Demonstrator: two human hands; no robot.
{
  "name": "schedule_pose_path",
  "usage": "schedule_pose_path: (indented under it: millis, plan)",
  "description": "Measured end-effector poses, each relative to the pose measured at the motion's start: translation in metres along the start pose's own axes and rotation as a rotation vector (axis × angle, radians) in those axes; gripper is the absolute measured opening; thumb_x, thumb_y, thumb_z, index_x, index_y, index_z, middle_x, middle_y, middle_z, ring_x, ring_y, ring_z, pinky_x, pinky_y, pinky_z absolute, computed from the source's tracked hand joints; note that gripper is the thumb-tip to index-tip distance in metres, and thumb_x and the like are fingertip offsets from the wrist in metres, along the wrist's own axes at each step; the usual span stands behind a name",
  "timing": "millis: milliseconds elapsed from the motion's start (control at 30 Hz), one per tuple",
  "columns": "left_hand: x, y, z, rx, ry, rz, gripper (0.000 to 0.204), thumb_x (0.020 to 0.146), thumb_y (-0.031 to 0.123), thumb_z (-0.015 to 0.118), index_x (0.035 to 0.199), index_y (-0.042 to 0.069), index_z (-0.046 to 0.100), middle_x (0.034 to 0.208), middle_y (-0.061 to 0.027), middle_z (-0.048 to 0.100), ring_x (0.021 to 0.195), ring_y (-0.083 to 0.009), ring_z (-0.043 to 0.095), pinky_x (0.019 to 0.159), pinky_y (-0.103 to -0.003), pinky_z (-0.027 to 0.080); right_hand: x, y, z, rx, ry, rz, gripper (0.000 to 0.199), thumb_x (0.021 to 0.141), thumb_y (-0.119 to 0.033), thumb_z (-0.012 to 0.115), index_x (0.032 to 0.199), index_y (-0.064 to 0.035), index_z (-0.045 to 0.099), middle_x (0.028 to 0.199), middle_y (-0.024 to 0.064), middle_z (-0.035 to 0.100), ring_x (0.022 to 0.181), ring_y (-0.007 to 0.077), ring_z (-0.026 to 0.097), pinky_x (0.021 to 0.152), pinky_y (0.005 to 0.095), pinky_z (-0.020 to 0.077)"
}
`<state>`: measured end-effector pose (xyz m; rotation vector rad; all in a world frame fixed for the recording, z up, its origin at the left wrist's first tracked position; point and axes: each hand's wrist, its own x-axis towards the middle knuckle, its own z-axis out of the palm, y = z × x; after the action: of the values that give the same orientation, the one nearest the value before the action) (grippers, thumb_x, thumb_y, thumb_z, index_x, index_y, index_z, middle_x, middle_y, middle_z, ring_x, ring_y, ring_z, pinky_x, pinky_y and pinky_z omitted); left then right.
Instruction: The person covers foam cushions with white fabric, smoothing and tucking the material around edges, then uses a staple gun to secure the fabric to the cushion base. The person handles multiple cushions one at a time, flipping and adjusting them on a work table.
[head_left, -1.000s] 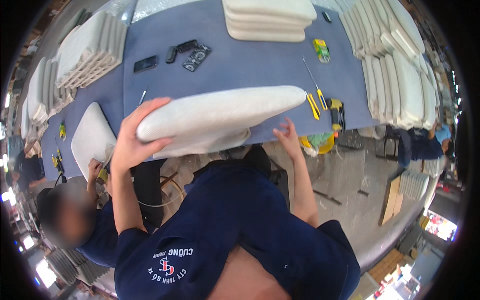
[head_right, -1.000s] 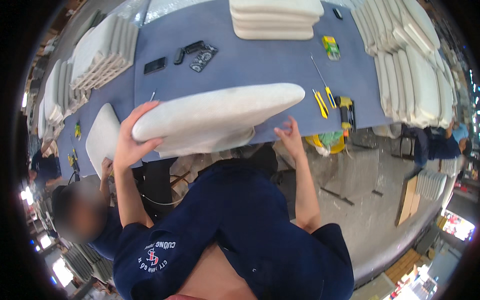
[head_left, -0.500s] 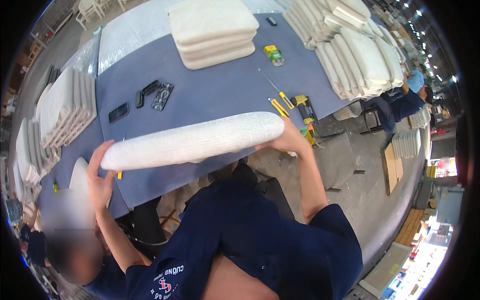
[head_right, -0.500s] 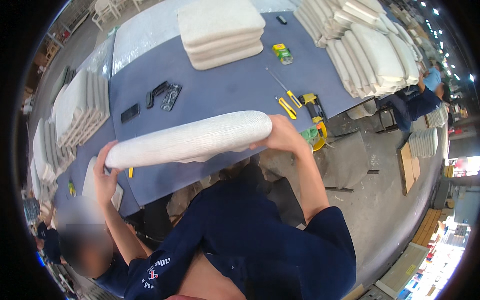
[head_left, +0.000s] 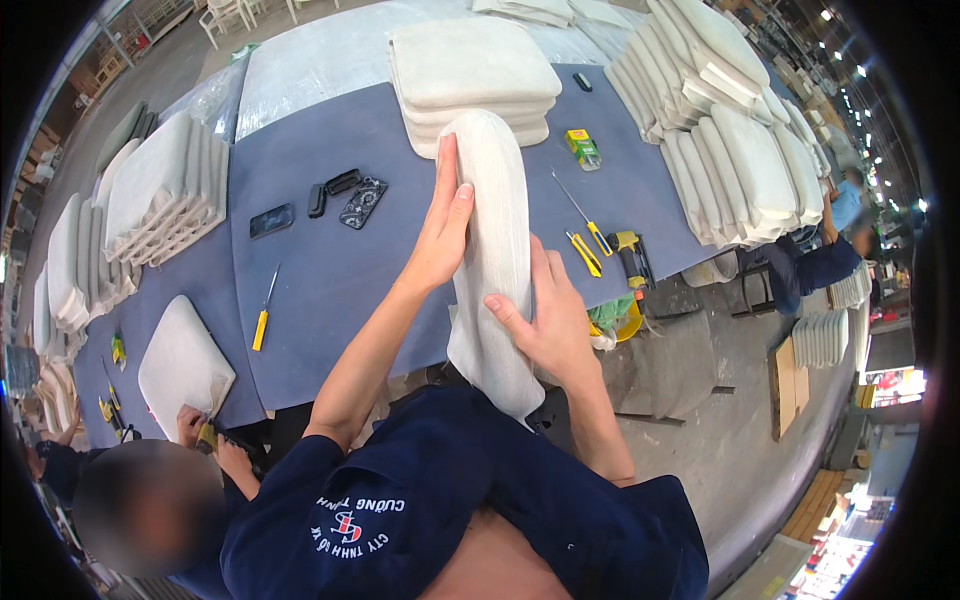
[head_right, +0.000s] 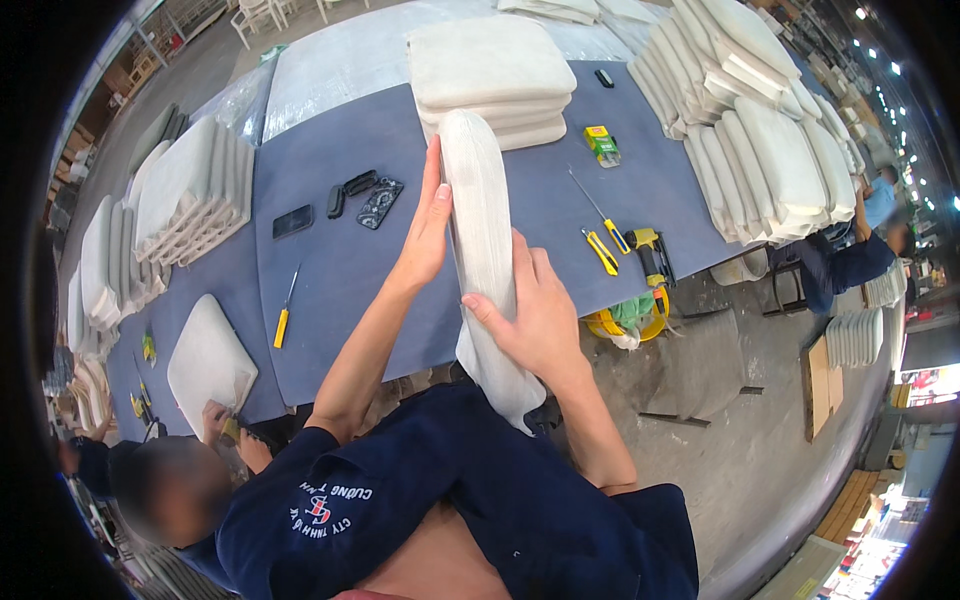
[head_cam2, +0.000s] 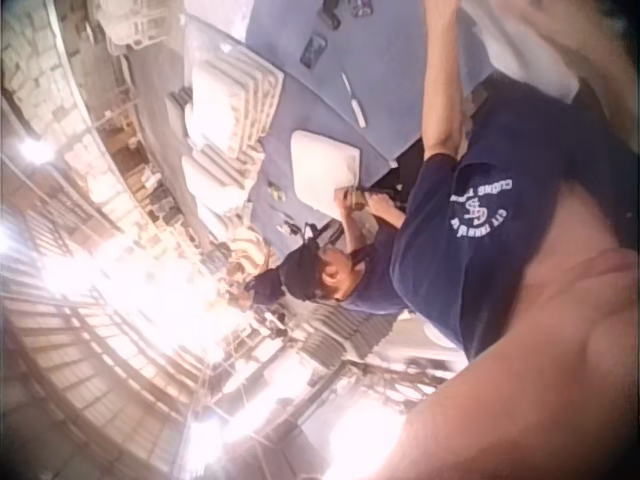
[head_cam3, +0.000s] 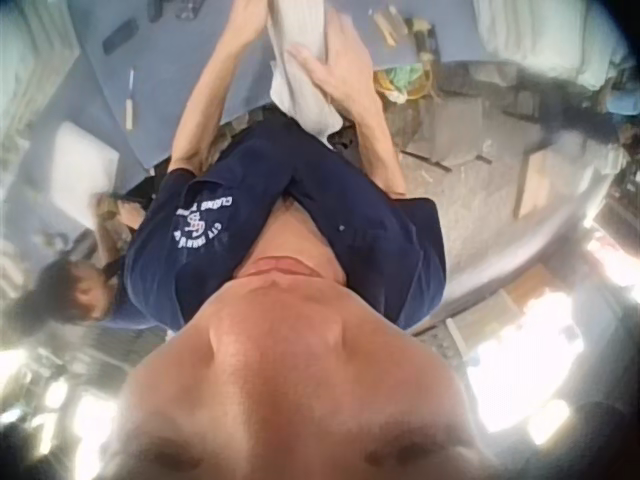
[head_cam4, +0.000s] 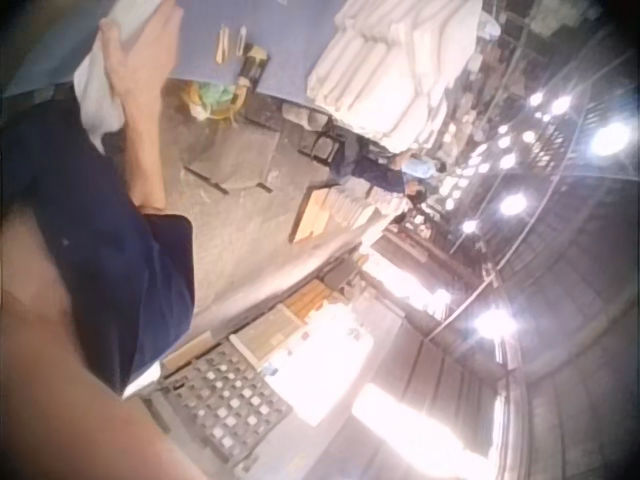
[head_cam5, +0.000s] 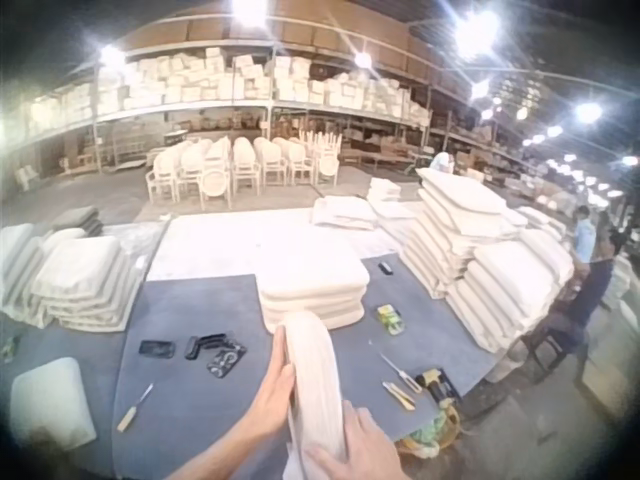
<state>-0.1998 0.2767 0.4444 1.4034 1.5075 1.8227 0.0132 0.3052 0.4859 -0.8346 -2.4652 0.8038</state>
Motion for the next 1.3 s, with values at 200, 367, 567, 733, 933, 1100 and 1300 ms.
schedule_pose_path:
  millis: [200, 367, 567, 733, 933, 1100, 1300]
  plan:
    - [0.002, -0.002, 0.01, -0.299, 0.126, -0.157, 0.078, 0.117, 0.049, 0.028, 0.174, 0.007, -0.005, 0.183, -0.0146, 0.001, 0.168, -0.03, 0.003, 0.135, -0.042, 0.008, 0.006, 0.008, 0.024, 0.218, 0.026, -0.092, 0.094, 0.098, -0.048, 0.075, 0.165, 0.0038, 0.033, 0.137, 0.0209, 0.055, 0.127, 0.0367, 0.06, 0.102, 0.0443, 0.0528]
    - [0.007, -0.014, -0.01, -0.05, 0.026, -0.039, 0.078, 0.118, 0.046, 0.027, 0.173, 0.003, -0.007, 0.182, -0.018, -0.004, 0.168, -0.0316, -0.003, 0.135, -0.042, 0.006, 0.006, 0.031, 0.041, 0.547, -0.011, -0.086, 0.072, 0.106, -0.03, 0.061, 0.165, 0.0032, 0.035, 0.156, 0.0216, 0.048, 0.143, 0.0359, 0.051, 0.112, 0.0424, 0.0467]
    - [0.006, -0.029, -0.006, -0.077, 0.136, -0.159, 0.077, 0.118, 0.042, 0.028, 0.173, 0.001, -0.007, 0.182, -0.02, -0.004, 0.168, -0.032, 0.0, 0.134, -0.041, 0.01, 0.026, 0.059, 0.046, 0.643, -0.122, -0.056, 0.054, 0.111, -0.017, 0.05, 0.162, 0.0015, 0.043, 0.164, 0.0219, 0.048, 0.152, 0.0345, 0.048, 0.122, 0.0418, 0.0399]
    - [-0.004, -0.046, 0.005, -0.123, 0.217, -0.238, 0.077, 0.117, 0.045, 0.028, 0.174, 0.005, -0.004, 0.182, -0.0182, 0.004, 0.165, -0.0299, 0.015, 0.132, -0.041, 0.019, 0.063, 0.067, 0.053, 0.568, -0.152, -0.091, 0.052, 0.113, -0.014, 0.047, 0.163, 0.0003, 0.043, 0.164, 0.0215, 0.05, 0.154, 0.0352, 0.046, 0.125, 0.0427, 0.0371]
    - [-0.024, -0.041, 0.011, -0.244, 0.281, -0.254, 0.081, 0.116, 0.051, 0.03, 0.174, 0.005, -0.001, 0.18, -0.0188, 0.011, 0.165, -0.0311, 0.018, 0.132, -0.044, 0.02, 0.091, 0.072, 0.068, 0.748, -0.15, -0.066, 0.037, 0.111, -0.019, 0.054, 0.144, -0.0033, 0.06, 0.154, 0.0174, 0.055, 0.139, 0.0312, 0.058, 0.112, 0.0418, 0.0493]
    - [-0.023, -0.048, 0.0, -0.101, 0.274, -0.244, 0.086, 0.112, 0.055, 0.037, 0.173, 0.002, 0.006, 0.179, -0.0203, 0.015, 0.164, -0.0321, 0.02, 0.132, -0.046, 0.02, 0.166, 0.088, 0.077, 0.713, -0.133, -0.119, 0.025, 0.108, -0.018, 0.06, 0.129, -0.0059, 0.065, 0.149, 0.0151, 0.056, 0.133, 0.0288, 0.06, 0.104, 0.0398, 0.0537]
    - [-0.024, -0.061, -0.012, 0.102, 0.27, -0.172, 0.074, 0.109, 0.035, 0.044, 0.168, -0.004, 0.024, 0.174, -0.029, 0.023, 0.162, -0.0418, 0.025, 0.131, -0.053, 0.018, 0.324, 0.064, 0.081, 0.613, -0.104, -0.388, 0.024, 0.109, -0.025, 0.062, 0.122, -0.0078, 0.072, 0.137, 0.0123, 0.067, 0.121, 0.0232, 0.066, 0.096, 0.0367, 0.0563]
